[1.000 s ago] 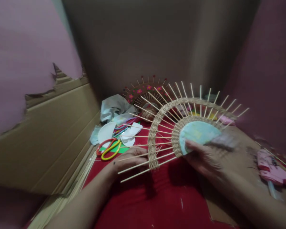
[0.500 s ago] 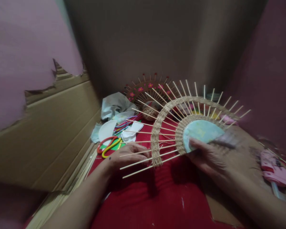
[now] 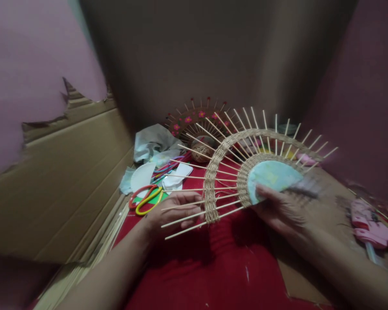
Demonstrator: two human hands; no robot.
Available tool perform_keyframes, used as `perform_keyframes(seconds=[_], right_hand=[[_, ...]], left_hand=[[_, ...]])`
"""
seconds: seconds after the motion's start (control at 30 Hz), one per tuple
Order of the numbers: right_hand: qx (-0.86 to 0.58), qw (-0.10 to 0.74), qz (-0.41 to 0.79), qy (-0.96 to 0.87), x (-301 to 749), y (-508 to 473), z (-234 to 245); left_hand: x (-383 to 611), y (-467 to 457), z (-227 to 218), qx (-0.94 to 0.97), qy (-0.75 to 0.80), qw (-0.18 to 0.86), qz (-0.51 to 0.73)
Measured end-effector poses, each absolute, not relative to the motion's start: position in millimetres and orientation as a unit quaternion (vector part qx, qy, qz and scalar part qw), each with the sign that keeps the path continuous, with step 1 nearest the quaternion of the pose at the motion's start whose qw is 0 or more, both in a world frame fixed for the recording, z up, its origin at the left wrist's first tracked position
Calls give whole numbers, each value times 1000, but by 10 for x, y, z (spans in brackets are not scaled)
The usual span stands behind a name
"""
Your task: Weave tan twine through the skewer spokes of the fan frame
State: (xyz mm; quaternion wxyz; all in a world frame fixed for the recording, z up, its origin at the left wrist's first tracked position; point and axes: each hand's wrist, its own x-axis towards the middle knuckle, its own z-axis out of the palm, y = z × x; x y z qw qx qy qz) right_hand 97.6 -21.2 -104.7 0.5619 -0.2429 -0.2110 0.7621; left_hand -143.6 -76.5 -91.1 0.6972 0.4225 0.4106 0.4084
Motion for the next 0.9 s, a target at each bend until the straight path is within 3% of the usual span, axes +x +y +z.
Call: perform_keyframes(seconds=[0.27, 0.63, 0.77, 0.9], right_hand=[[-239, 559, 768, -202, 1001, -208, -971], [-247, 577, 740, -242, 899, -131, -1002], [-239, 594, 725, -252, 897, -59, -1017], [-241, 602, 715, -261, 846, -32, -996]], left_hand=[[-1453, -722, -847, 377, 478, 669, 426], [-1780, -708, -752, 503, 463, 625, 378], [-1957, -705, -712, 576, 481, 562, 349], [-2004, -653, -698, 635, 566, 430, 304]])
